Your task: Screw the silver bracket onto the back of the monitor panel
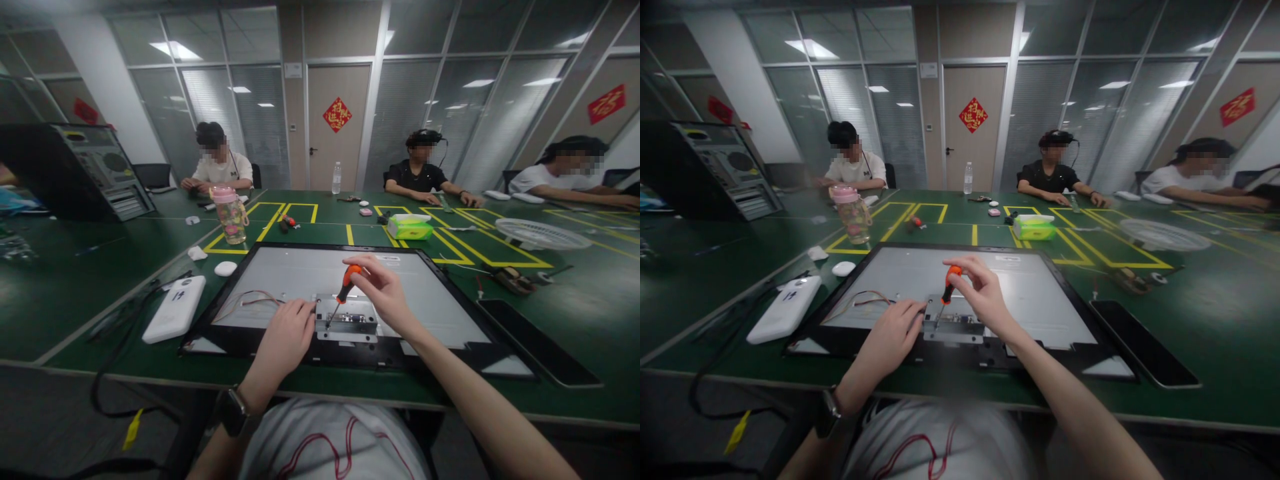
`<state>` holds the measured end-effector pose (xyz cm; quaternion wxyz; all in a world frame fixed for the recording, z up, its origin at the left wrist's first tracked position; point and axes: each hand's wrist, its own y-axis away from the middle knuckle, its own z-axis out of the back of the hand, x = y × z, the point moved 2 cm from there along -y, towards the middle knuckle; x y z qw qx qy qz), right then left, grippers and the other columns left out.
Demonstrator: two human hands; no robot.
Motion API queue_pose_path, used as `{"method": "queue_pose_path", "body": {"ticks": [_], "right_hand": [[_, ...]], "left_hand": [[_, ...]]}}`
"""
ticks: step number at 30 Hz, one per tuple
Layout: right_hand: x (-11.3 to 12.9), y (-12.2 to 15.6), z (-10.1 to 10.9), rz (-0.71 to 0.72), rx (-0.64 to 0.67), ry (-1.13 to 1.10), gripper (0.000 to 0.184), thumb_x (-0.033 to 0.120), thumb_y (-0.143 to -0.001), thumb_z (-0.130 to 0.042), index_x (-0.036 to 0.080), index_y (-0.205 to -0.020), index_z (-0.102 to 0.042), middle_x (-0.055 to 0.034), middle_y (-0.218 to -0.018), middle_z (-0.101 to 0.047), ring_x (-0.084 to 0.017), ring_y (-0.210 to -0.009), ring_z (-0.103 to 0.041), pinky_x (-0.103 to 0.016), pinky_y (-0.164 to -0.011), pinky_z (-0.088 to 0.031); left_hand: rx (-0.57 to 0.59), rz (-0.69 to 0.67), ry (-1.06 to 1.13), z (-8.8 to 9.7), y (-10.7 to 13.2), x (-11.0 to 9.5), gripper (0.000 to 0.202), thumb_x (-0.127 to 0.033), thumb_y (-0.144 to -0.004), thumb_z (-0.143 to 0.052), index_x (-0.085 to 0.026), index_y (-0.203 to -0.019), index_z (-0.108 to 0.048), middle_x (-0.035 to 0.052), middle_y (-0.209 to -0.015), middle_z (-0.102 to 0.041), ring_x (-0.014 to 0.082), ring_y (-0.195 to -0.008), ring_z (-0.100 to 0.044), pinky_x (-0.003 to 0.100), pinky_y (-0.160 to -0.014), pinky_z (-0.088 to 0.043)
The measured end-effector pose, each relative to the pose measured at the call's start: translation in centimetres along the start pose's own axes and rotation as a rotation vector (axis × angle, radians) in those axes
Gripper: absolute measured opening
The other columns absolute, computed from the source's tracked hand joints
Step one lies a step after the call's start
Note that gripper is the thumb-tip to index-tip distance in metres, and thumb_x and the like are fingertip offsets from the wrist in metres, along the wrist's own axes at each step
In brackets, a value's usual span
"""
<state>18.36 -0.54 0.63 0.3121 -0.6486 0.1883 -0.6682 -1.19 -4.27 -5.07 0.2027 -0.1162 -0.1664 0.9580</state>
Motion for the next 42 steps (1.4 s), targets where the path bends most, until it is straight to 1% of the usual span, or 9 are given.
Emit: {"method": "queue_pose_path", "body": {"ticks": [3,11,18,25,31,35,38,40,42], "right_hand": [[0.1,-0.1,0.1,0.009,0.015,0.071,0.025,0.038,-0.093,-0.058,0.028,-0.113,-0.071,-0.0054,-0.099,-0.061,-0.019,-0.092,-0.060,-0.036,-0.085,-0.050],[-0.6,0.0,0.1,-0.050,0.053,-0.113,0.015,0.033,-0.086,-0.070,0.028,-0.100,-0.075,-0.0037,-0.098,-0.063,-0.016,-0.084,-0.063,-0.032,-0.077,-0.054],[-0.9,0.1,0.0,-0.143,0.157,-0.246,0.033,0.034,-0.096,-0.055,0.034,-0.129,-0.063,-0.0045,-0.118,-0.071,-0.021,-0.108,-0.066,-0.042,-0.102,-0.048],[-0.2,-0.1,0.2,0.006,-0.009,0.025,0.018,0.031,-0.081,-0.075,0.028,-0.098,-0.076,-0.0041,-0.095,-0.067,-0.020,-0.089,-0.063,-0.037,-0.086,-0.052],[0.2,0.0,0.2,-0.024,0.119,0.026,0.033,0.035,-0.098,-0.050,0.030,-0.127,-0.064,-0.0064,-0.110,-0.069,-0.022,-0.103,-0.064,-0.043,-0.098,-0.047],[0.1,-0.2,0.2,-0.023,0.046,-0.034,0.017,0.032,-0.084,-0.071,0.026,-0.099,-0.075,-0.0037,-0.093,-0.066,-0.017,-0.083,-0.063,-0.034,-0.080,-0.054],[-0.3,-0.2,0.2,-0.052,0.007,-0.127,0.009,0.032,-0.076,-0.078,0.024,-0.078,-0.073,-0.0017,-0.082,-0.058,-0.015,-0.073,-0.059,-0.028,-0.064,-0.053],[-0.6,-0.2,0.2,-0.099,0.011,-0.201,0.012,0.034,-0.077,-0.077,0.023,-0.074,-0.073,-0.0011,-0.080,-0.057,-0.014,-0.069,-0.057,-0.027,-0.058,-0.052],[-0.9,-0.1,0.2,-0.159,0.020,-0.269,0.013,0.037,-0.078,-0.076,0.025,-0.083,-0.075,-0.0010,-0.081,-0.061,-0.013,-0.069,-0.059,-0.027,-0.061,-0.053]], "left_hand": [[0.012,0.005,0.003,0.0,0.0,0.0,0.029,-0.019,-0.099,-0.040,-0.013,-0.116,-0.061,0.0107,-0.109,-0.066,0.0254,-0.102,-0.061,0.042,-0.093,-0.048],[0.008,0.003,0.010,-0.1,0.0,0.0,0.029,-0.020,-0.099,-0.039,-0.014,-0.117,-0.061,0.0099,-0.109,-0.066,0.0246,-0.102,-0.061,0.042,-0.093,-0.048],[-0.006,-0.001,0.010,-0.2,0.0,0.2,0.029,-0.020,-0.099,-0.040,-0.013,-0.117,-0.061,0.0105,-0.108,-0.066,0.0254,-0.102,-0.061,0.043,-0.093,-0.048],[-0.004,0.008,0.013,-0.3,0.0,0.3,0.028,-0.019,-0.098,-0.041,-0.014,-0.117,-0.061,0.0101,-0.108,-0.066,0.0249,-0.102,-0.061,0.042,-0.092,-0.048],[-0.005,0.001,0.009,-0.2,0.0,0.3,0.028,-0.019,-0.098,-0.040,-0.013,-0.117,-0.061,0.0104,-0.108,-0.066,0.0254,-0.102,-0.061,0.044,-0.093,-0.048],[0.016,0.008,0.008,0.0,-0.1,0.1,0.029,-0.019,-0.098,-0.040,-0.013,-0.118,-0.061,0.0104,-0.109,-0.066,0.0256,-0.102,-0.061,0.044,-0.093,-0.047],[0.016,0.010,0.008,0.0,-0.1,0.1,0.028,-0.019,-0.098,-0.040,-0.013,-0.117,-0.061,0.0102,-0.108,-0.066,0.0254,-0.102,-0.061,0.043,-0.093,-0.047],[0.011,0.008,0.007,0.0,-0.1,0.0,0.028,-0.019,-0.098,-0.040,-0.014,-0.117,-0.061,0.0099,-0.107,-0.066,0.0250,-0.101,-0.061,0.042,-0.092,-0.047],[0.004,0.007,0.006,-0.1,0.0,0.0,0.028,-0.019,-0.098,-0.041,-0.014,-0.117,-0.061,0.0097,-0.107,-0.066,0.0249,-0.101,-0.061,0.042,-0.092,-0.047]]}}
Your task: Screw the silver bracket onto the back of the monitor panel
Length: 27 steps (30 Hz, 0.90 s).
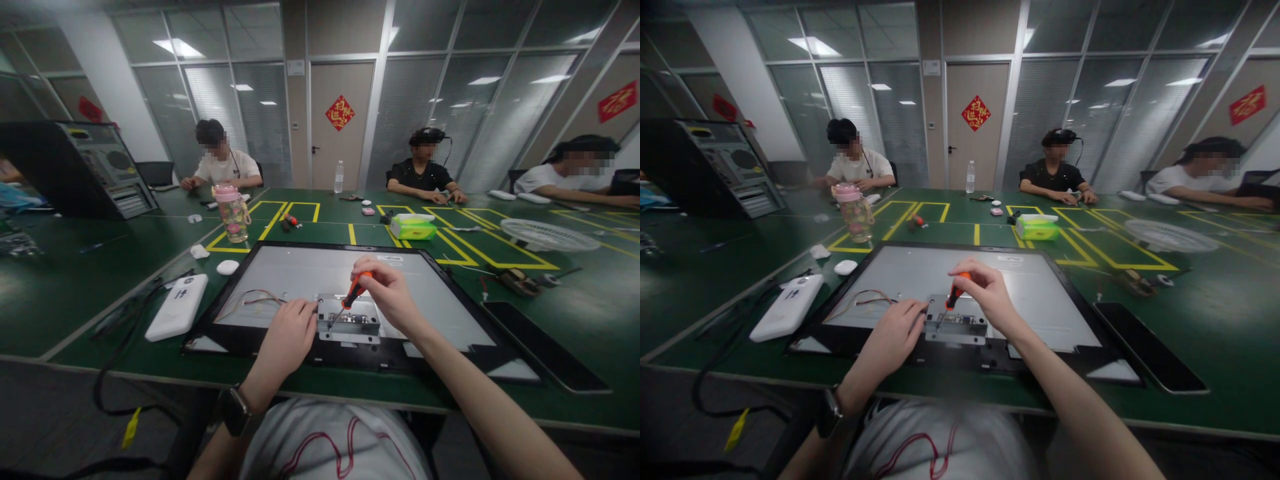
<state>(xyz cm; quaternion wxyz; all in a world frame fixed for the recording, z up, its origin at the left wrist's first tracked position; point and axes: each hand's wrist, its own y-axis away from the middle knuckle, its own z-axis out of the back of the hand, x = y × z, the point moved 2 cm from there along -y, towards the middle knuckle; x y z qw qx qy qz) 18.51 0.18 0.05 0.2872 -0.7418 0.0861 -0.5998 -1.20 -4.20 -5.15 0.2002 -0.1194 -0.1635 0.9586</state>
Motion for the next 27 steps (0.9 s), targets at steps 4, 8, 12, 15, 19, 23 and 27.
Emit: {"method": "queue_pose_path", "body": {"ticks": [4,8,12,15,19,23,27], "right_hand": [[0.10,-0.01,-0.32,-0.087,0.030,-0.113,0.027,0.042,-0.084,-0.070,0.026,-0.106,-0.072,-0.0041,-0.091,-0.071,-0.018,-0.087,-0.066,-0.037,-0.086,-0.053],[0.38,-0.06,-0.57,-0.079,0.072,-0.097,0.026,0.046,-0.085,-0.068,0.024,-0.096,-0.075,-0.0056,-0.100,-0.069,-0.020,-0.094,-0.064,-0.037,-0.092,-0.050],[0.20,0.01,-0.38,-0.043,0.065,-0.029,0.022,0.045,-0.075,-0.079,0.025,-0.085,-0.075,-0.0018,-0.093,-0.063,-0.015,-0.078,-0.061,-0.029,-0.071,-0.053],[0.12,0.12,-0.32,-0.080,0.079,-0.028,0.023,0.044,-0.080,-0.074,0.027,-0.096,-0.075,-0.0027,-0.093,-0.067,-0.016,-0.083,-0.064,-0.032,-0.077,-0.053],[0.33,0.18,-0.46,-0.081,0.123,-0.077,0.025,0.042,-0.090,-0.064,0.031,-0.111,-0.072,-0.0039,-0.099,-0.071,-0.018,-0.098,-0.065,-0.035,-0.093,-0.049],[0.43,0.18,-0.39,-0.005,0.132,-0.049,0.015,0.041,-0.082,-0.073,0.029,-0.090,-0.077,-0.0029,-0.095,-0.063,-0.017,-0.089,-0.063,-0.032,-0.078,-0.053],[0.38,0.36,-0.33,0.000,0.153,-0.016,0.015,0.039,-0.083,-0.073,0.028,-0.092,-0.077,-0.0028,-0.094,-0.063,-0.016,-0.085,-0.062,-0.030,-0.073,-0.054]], "left_hand": [[-0.002,-0.003,-0.001,0.00,0.02,0.00,0.028,-0.019,-0.098,-0.040,-0.014,-0.116,-0.061,0.0101,-0.108,-0.066,0.0254,-0.102,-0.061,0.042,-0.092,-0.047],[0.000,0.000,0.013,0.07,0.01,-0.02,0.029,-0.019,-0.098,-0.040,-0.013,-0.116,-0.061,0.0103,-0.108,-0.066,0.0255,-0.101,-0.061,0.043,-0.092,-0.047],[-0.010,0.004,0.022,0.06,0.03,0.01,0.029,-0.020,-0.098,-0.040,-0.014,-0.117,-0.061,0.0099,-0.108,-0.067,0.0252,-0.101,-0.061,0.043,-0.091,-0.048],[-0.015,-0.005,0.016,0.09,0.04,0.03,0.029,-0.019,-0.098,-0.039,-0.015,-0.117,-0.061,0.0099,-0.109,-0.067,0.0248,-0.101,-0.061,0.042,-0.092,-0.048],[0.000,-0.002,0.007,0.17,0.01,-0.02,0.029,-0.019,-0.098,-0.040,-0.013,-0.117,-0.061,0.0109,-0.109,-0.066,0.0253,-0.102,-0.061,0.043,-0.092,-0.048],[-0.001,-0.008,-0.001,0.10,-0.02,-0.05,0.028,-0.019,-0.098,-0.040,-0.013,-0.116,-0.061,0.0113,-0.109,-0.067,0.0252,-0.101,-0.061,0.043,-0.092,-0.048],[-0.004,-0.006,0.005,0.01,0.00,0.00,0.028,-0.019,-0.098,-0.041,-0.014,-0.116,-0.061,0.0102,-0.108,-0.067,0.0247,-0.101,-0.061,0.042,-0.092,-0.048]]}}
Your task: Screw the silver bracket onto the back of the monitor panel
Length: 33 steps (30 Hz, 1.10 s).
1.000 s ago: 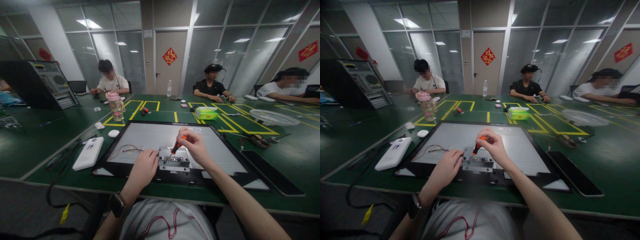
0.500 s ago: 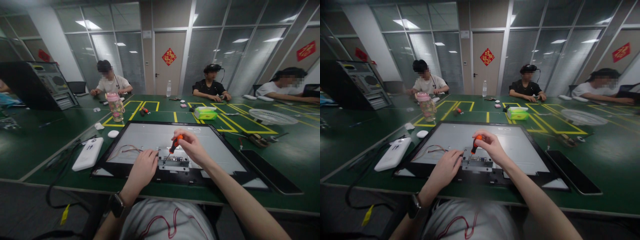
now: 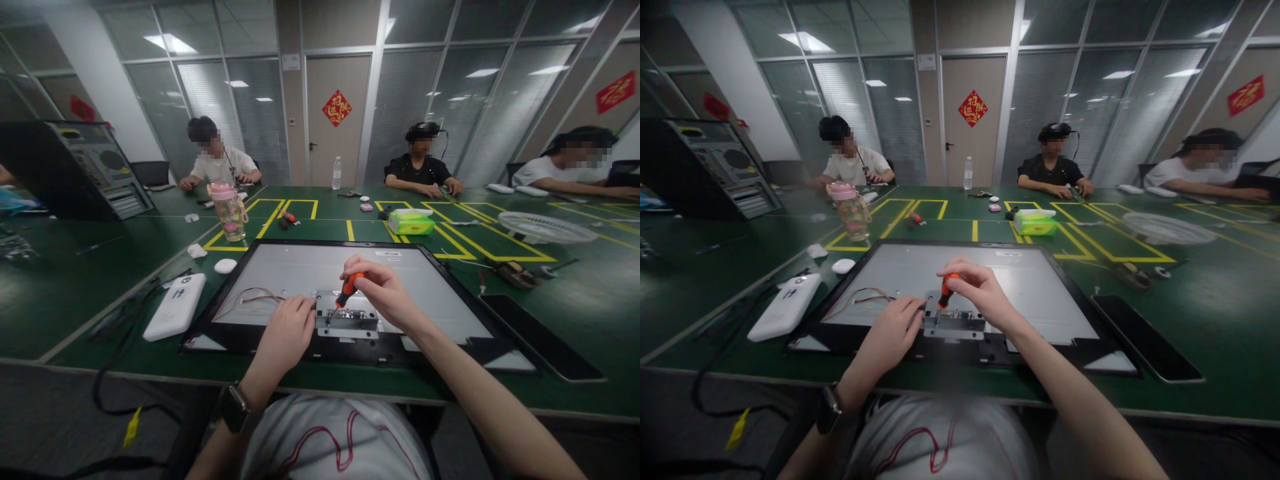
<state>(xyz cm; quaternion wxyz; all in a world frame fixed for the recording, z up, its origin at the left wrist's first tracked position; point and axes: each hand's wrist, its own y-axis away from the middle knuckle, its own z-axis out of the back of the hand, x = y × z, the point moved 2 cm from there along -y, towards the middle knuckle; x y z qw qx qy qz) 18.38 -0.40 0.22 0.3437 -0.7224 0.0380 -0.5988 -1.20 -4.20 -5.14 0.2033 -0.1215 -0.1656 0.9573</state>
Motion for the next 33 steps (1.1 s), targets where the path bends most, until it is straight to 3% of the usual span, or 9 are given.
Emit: {"method": "queue_pose_path", "body": {"ticks": [4,10,16,21,23,29,33], "right_hand": [[0.15,0.05,-0.28,-0.059,0.006,-0.041,0.028,0.044,-0.090,-0.063,0.027,-0.110,-0.072,-0.0063,-0.100,-0.072,-0.021,-0.096,-0.067,-0.037,-0.086,-0.054],[0.10,-0.07,-0.22,-0.078,0.011,-0.085,0.030,0.043,-0.091,-0.062,0.027,-0.114,-0.071,-0.0072,-0.107,-0.074,-0.023,-0.105,-0.067,-0.042,-0.097,-0.051],[0.00,-0.08,0.34,0.024,-0.093,0.170,0.023,0.037,-0.083,-0.072,0.028,-0.104,-0.075,-0.0034,-0.099,-0.066,-0.018,-0.087,-0.064,-0.033,-0.081,-0.054],[0.59,-0.15,0.21,0.063,-0.084,0.304,0.031,0.040,-0.094,-0.056,0.031,-0.121,-0.068,-0.0051,-0.114,-0.066,-0.021,-0.107,-0.062,-0.038,-0.098,-0.046],[0.62,-0.20,0.18,0.066,-0.089,0.312,0.031,0.040,-0.094,-0.057,0.031,-0.122,-0.067,-0.0052,-0.115,-0.067,-0.021,-0.107,-0.061,-0.038,-0.098,-0.046],[0.22,-0.31,0.23,0.118,-0.134,0.244,0.015,0.036,-0.083,-0.072,0.026,-0.093,-0.074,-0.0030,-0.092,-0.064,-0.019,-0.089,-0.062,-0.034,-0.082,-0.052],[0.09,-0.19,0.33,0.066,-0.119,0.206,0.019,0.039,-0.087,-0.067,0.027,-0.099,-0.074,-0.0037,-0.095,-0.067,-0.018,-0.086,-0.065,-0.034,-0.080,-0.054]], "left_hand": [[0.001,0.003,0.007,0.06,-0.02,0.03,0.028,-0.020,-0.098,-0.040,-0.015,-0.116,-0.061,0.0095,-0.108,-0.067,0.0243,-0.101,-0.061,0.041,-0.092,-0.048],[-0.008,-0.008,-0.009,-0.02,-0.01,0.07,0.028,-0.020,-0.099,-0.039,-0.015,-0.115,-0.061,0.0102,-0.108,-0.066,0.0246,-0.101,-0.061,0.042,-0.092,-0.048],[-0.023,-0.010,-0.008,-0.03,0.05,0.11,0.027,-0.020,-0.097,-0.041,-0.016,-0.114,-0.061,0.0097,-0.106,-0.067,0.0242,-0.098,-0.061,0.042,-0.091,-0.048],[-0.005,-0.009,-0.005,0.09,0.02,0.01,0.029,-0.019,-0.098,-0.039,-0.013,-0.116,-0.061,0.0112,-0.109,-0.066,0.0253,-0.101,-0.061,0.043,-0.092,-0.048],[0.000,-0.004,-0.011,0.10,0.01,-0.01,0.028,-0.019,-0.098,-0.039,-0.014,-0.116,-0.061,0.0109,-0.109,-0.066,0.0253,-0.102,-0.061,0.042,-0.092,-0.048],[-0.018,-0.008,-0.011,-0.01,0.04,0.05,0.027,-0.020,-0.098,-0.040,-0.016,-0.114,-0.061,0.0094,-0.107,-0.067,0.0242,-0.100,-0.061,0.041,-0.092,-0.048],[-0.020,-0.010,0.008,-0.08,0.06,0.12,0.027,-0.020,-0.098,-0.040,-0.015,-0.115,-0.061,0.0103,-0.108,-0.067,0.0246,-0.101,-0.061,0.042,-0.092,-0.048]]}}
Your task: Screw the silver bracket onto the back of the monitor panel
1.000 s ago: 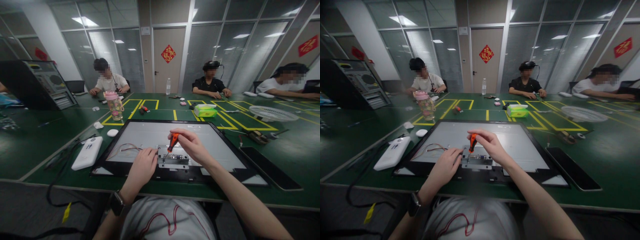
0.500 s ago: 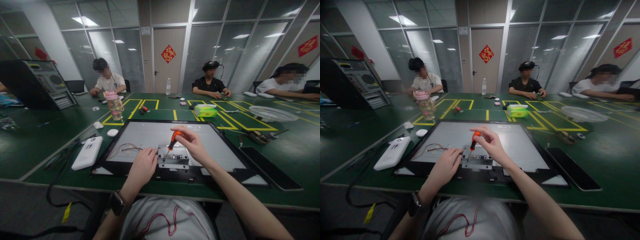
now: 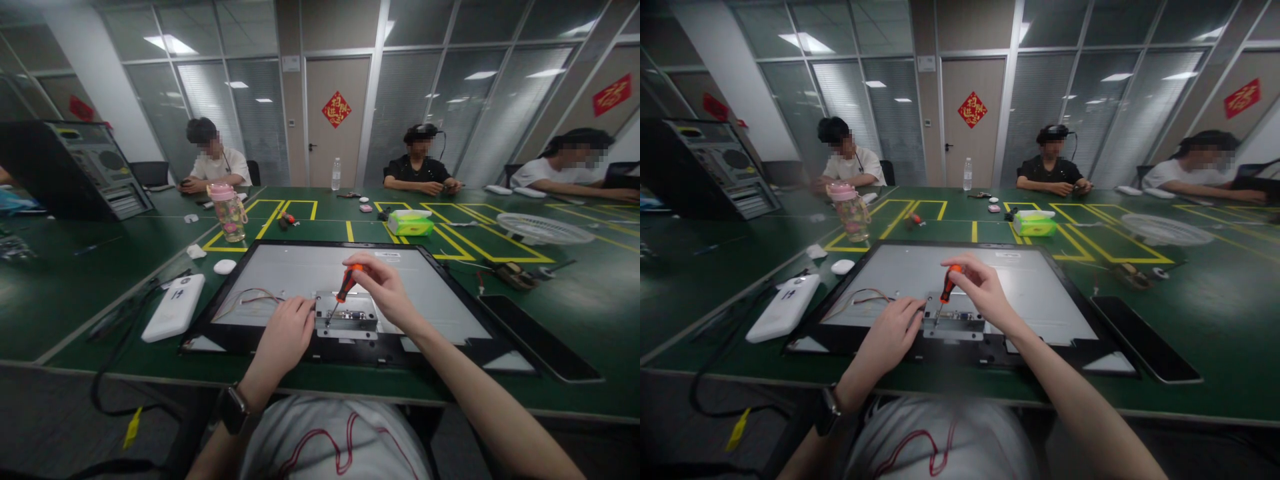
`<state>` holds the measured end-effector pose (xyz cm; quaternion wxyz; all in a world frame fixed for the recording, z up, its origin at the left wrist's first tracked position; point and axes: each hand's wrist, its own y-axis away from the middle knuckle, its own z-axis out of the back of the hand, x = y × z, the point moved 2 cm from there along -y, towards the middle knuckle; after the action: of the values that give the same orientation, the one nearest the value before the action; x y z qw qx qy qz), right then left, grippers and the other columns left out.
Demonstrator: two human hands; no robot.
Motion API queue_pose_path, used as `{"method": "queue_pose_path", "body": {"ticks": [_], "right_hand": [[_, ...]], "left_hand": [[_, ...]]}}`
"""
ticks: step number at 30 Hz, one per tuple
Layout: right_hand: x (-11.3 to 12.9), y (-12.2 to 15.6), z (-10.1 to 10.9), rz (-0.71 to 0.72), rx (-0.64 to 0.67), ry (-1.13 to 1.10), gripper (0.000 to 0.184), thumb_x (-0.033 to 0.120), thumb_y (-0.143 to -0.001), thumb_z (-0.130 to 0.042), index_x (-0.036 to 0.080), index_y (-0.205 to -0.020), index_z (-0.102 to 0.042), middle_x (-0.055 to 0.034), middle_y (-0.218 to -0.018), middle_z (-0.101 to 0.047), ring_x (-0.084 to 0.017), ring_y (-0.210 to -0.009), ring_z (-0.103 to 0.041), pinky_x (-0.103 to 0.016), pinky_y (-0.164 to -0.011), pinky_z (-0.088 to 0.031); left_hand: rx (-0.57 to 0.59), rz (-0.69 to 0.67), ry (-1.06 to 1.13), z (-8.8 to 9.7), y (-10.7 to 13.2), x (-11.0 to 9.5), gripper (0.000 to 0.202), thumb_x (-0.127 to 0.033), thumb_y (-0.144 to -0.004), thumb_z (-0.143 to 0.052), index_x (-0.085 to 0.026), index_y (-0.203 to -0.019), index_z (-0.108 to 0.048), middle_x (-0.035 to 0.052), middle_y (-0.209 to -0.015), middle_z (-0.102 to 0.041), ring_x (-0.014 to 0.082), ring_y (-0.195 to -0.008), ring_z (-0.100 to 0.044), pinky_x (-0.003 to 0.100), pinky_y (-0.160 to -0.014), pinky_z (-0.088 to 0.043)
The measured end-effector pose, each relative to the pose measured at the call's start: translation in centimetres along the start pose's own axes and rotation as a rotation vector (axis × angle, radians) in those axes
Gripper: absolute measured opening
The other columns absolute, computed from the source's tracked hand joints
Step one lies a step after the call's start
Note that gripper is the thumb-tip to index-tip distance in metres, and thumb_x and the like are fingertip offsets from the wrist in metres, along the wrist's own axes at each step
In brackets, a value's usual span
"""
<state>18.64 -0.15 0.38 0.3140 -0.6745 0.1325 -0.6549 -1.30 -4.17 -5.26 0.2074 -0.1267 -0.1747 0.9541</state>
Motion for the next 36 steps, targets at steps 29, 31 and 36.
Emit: {"method": "queue_pose_path", "body": {"ticks": [29,31,36], "right_hand": [[-0.06,0.03,-0.12,-0.084,0.090,-0.167,0.029,0.033,-0.092,-0.063,0.029,-0.121,-0.067,-0.0051,-0.110,-0.073,-0.020,-0.102,-0.069,-0.039,-0.096,-0.052],[0.14,0.07,-0.33,-0.083,0.126,-0.184,0.032,0.033,-0.095,-0.058,0.030,-0.126,-0.064,-0.0056,-0.115,-0.072,-0.021,-0.108,-0.067,-0.043,-0.101,-0.050],[0.35,0.13,-0.51,0.044,0.010,0.025,0.027,0.028,-0.088,-0.068,0.031,-0.114,-0.071,-0.0048,-0.106,-0.069,-0.020,-0.099,-0.067,-0.038,-0.092,-0.053]], "left_hand": [[0.010,0.001,-0.026,0.16,-0.07,-0.19,0.028,-0.019,-0.098,-0.041,-0.014,-0.117,-0.061,0.0106,-0.109,-0.067,0.0251,-0.101,-0.061,0.042,-0.092,-0.049],[0.011,0.006,-0.031,0.18,-0.12,-0.20,0.028,-0.019,-0.098,-0.041,-0.014,-0.116,-0.061,0.0105,-0.109,-0.067,0.0251,-0.101,-0.061,0.042,-0.092,-0.049],[0.030,0.010,-0.030,0.05,-0.14,-0.09,0.028,-0.019,-0.098,-0.040,-0.014,-0.117,-0.061,0.0100,-0.109,-0.067,0.0253,-0.101,-0.061,0.043,-0.093,-0.048]]}}
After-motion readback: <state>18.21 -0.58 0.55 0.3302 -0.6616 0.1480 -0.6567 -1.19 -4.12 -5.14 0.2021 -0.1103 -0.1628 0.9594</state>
